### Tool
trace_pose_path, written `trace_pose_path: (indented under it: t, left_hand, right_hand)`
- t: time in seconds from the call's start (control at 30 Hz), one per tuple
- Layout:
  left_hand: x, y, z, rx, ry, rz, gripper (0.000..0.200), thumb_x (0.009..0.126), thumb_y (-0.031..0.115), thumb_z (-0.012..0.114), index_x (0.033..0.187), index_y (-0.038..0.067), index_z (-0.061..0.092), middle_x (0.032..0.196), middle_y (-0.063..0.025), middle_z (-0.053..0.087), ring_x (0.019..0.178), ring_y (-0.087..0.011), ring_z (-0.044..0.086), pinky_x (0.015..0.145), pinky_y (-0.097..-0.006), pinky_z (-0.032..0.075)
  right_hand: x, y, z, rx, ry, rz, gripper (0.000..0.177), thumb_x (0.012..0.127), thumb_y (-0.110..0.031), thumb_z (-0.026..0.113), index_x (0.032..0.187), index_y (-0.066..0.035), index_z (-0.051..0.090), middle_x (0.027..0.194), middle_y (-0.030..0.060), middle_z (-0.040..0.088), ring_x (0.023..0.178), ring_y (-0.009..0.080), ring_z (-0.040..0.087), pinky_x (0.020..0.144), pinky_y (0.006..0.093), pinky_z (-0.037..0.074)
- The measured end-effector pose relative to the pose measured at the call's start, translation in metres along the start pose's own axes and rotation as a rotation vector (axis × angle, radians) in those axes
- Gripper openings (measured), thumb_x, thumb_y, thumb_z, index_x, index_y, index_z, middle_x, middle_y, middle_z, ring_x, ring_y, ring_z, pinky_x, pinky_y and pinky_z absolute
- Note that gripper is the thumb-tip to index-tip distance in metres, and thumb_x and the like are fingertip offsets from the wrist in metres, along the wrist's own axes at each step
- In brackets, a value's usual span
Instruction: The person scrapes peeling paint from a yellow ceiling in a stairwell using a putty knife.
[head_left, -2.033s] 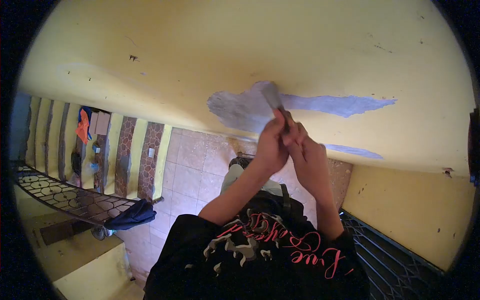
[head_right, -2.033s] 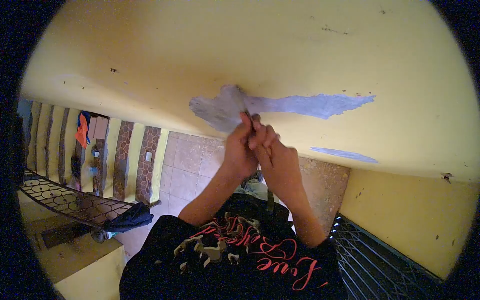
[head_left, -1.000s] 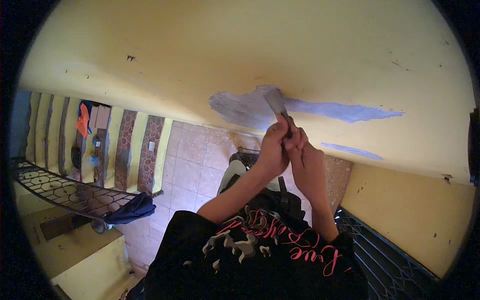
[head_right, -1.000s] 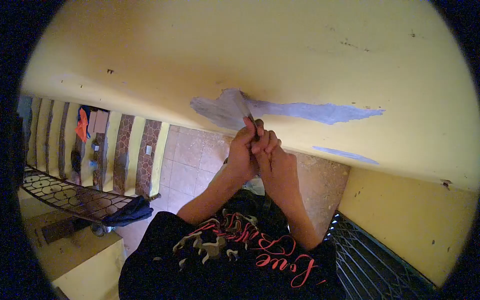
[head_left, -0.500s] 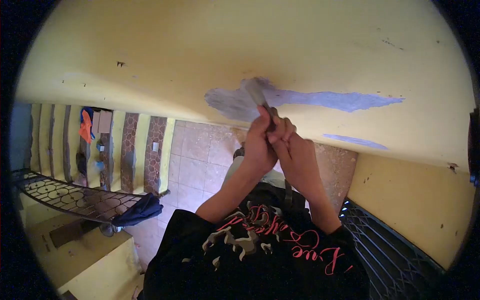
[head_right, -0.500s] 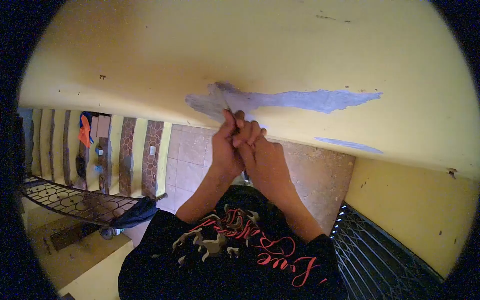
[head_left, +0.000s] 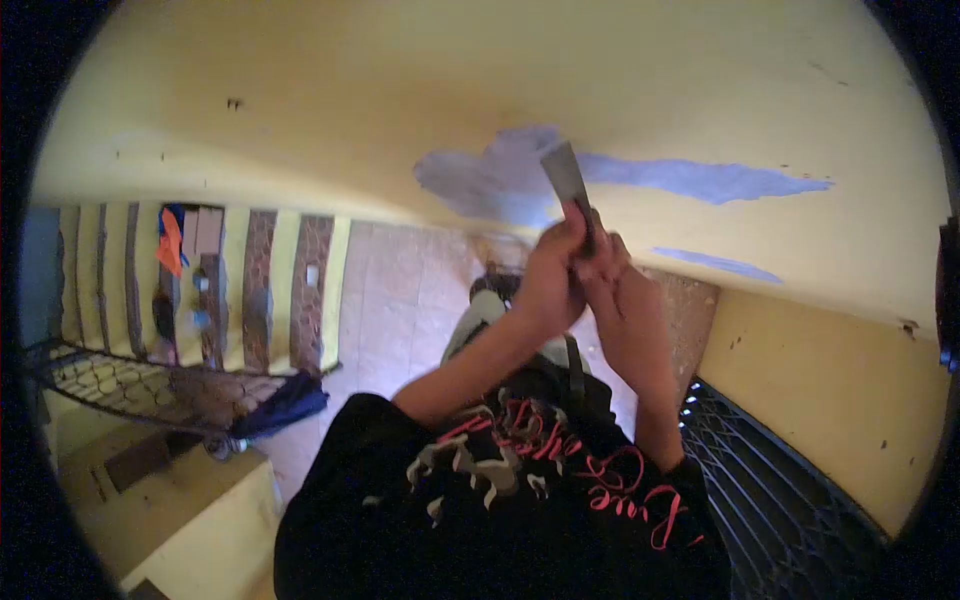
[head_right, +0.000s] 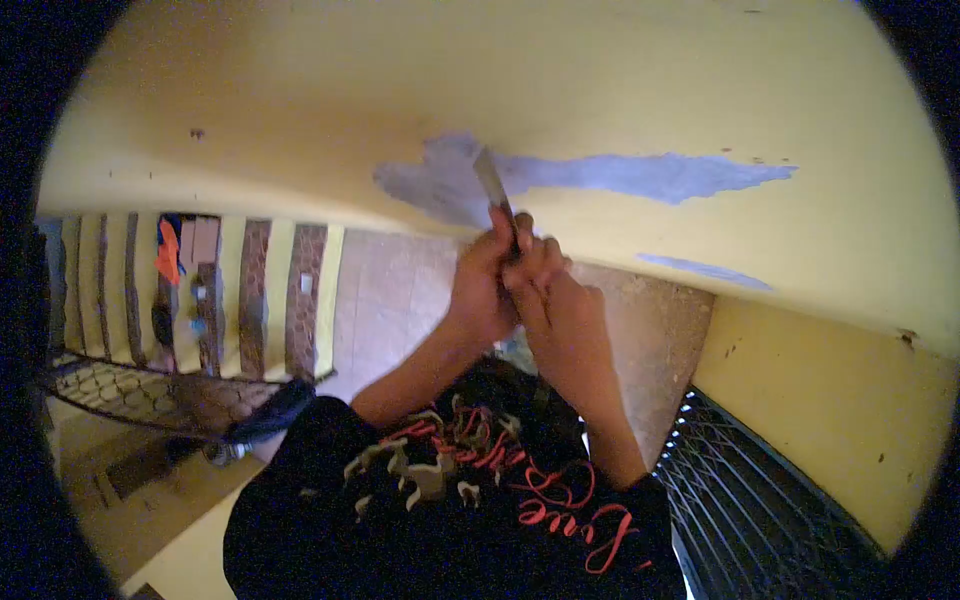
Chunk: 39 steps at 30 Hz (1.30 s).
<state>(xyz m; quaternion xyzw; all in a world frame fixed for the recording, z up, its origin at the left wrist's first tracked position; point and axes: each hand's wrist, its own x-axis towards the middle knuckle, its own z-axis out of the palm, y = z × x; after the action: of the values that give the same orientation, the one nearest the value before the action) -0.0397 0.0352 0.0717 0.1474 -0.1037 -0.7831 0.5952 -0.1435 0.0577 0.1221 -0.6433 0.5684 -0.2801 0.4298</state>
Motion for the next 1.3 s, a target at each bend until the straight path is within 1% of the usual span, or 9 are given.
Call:
trace_pose_path:
  t: [0.1,0.23,0.5,0.57,0.7,0.73,1.1,1.17,1.3]
  left_hand:
    - [0.006,0.008,0.017,0.089,0.16,0.1,0.038,0.092,0.046,0.048,0.076,0.011,0.049,0.053,0.0007,0.036,0.062,-0.0169,0.042,0.068,-0.0307,0.038]
    - [0.019,0.025,-0.021,0.154,0.035,0.257,0.037,0.092,0.046,0.048,0.079,0.011,0.048,0.054,0.0019,0.033,0.063,-0.0171,0.041,0.062,-0.0294,0.037]
    - [0.009,0.022,-0.011,0.015,-0.076,0.069,0.038,0.093,0.046,0.046,0.078,0.01,0.047,0.054,0.0022,0.034,0.064,-0.0167,0.039,0.068,-0.0306,0.037]
    - [0.012,0.027,-0.011,0.019,-0.058,0.027,0.038,0.093,0.045,0.046,0.077,0.01,0.047,0.053,0.0023,0.033,0.064,-0.0168,0.039,0.068,-0.0302,0.036]
    - [0.014,0.025,-0.025,0.172,0.033,0.162,0.04,0.093,0.045,0.045,0.075,0.01,0.048,0.051,0.0025,0.032,0.063,-0.0171,0.039,0.069,-0.0303,0.036]
    - [0.004,0.026,-0.015,0.116,0.022,0.125,0.038,0.093,0.044,0.047,0.076,0.01,0.048,0.052,0.0025,0.032,0.063,-0.0171,0.038,0.067,-0.0303,0.036]
    - [0.005,0.035,-0.019,0.141,0.033,0.062,0.039,0.093,0.045,0.046,0.078,0.009,0.046,0.054,0.0012,0.032,0.063,-0.0169,0.038,0.067,-0.0306,0.034]
    - [0.003,0.034,-0.015,0.084,-0.004,0.038,0.037,0.094,0.042,0.046,0.078,0.009,0.046,0.054,0.0012,0.032,0.064,-0.0168,0.038,0.067,-0.0301,0.034]
    - [0.002,0.037,-0.026,0.183,0.131,0.037,0.036,0.094,0.04,0.046,0.077,0.008,0.046,0.054,0.0012,0.034,0.063,-0.0168,0.037,0.067,-0.0296,0.034]
  right_hand:
    - [0.026,0.008,0.003,0.039,0.055,-0.149,0.026,0.089,-0.023,0.056,0.084,0.002,0.059,0.066,0.0245,0.058,0.065,0.0437,0.06,0.054,0.0425,0.047]
    - [0.053,0.012,0.022,-0.006,-0.029,-0.162,0.026,0.086,-0.022,0.056,0.084,0.004,0.06,0.07,0.0258,0.058,0.067,0.0419,0.061,0.058,0.0423,0.048]
    - [0.031,-0.003,0.02,-0.064,-0.005,0.005,0.027,0.089,-0.023,0.055,0.087,0.004,0.059,0.07,0.0259,0.059,0.068,0.0421,0.061,0.06,0.0469,0.047]
    - [0.027,-0.004,0.022,-0.097,0.034,-0.233,0.028,0.09,-0.023,0.054,0.087,0.004,0.057,0.07,0.0266,0.058,0.069,0.0428,0.061,0.059,0.0468,0.046]
    - [0.032,-0.002,0.029,-0.042,-0.048,0.054,0.028,0.088,-0.023,0.054,0.09,0.005,0.058,0.073,0.0279,0.058,0.073,0.0435,0.06,0.062,0.0485,0.046]
    - [0.023,0.0,0.028,0.008,-0.007,-0.094,0.027,0.088,-0.021,0.055,0.088,0.005,0.058,0.069,0.0275,0.058,0.07,0.0433,0.06,0.059,0.0468,0.046]
    - [0.03,-0.002,0.042,-0.066,0.067,0.042,0.024,0.088,-0.017,0.054,0.086,0.006,0.059,0.067,0.0248,0.058,0.067,0.0389,0.062,0.057,0.0419,0.047]
    - [0.023,-0.006,0.037,0.017,0.038,0.056,0.026,0.091,-0.02,0.051,0.093,0.005,0.058,0.066,0.0142,0.058,0.063,0.015,0.056,0.056,0.0343,0.044]
    - [0.031,0.013,0.053,0.099,0.01,0.059,0.029,0.094,-0.022,0.049,0.09,0.006,0.058,0.063,0.0066,0.056,0.06,0.0124,0.052,0.052,0.0304,0.042]
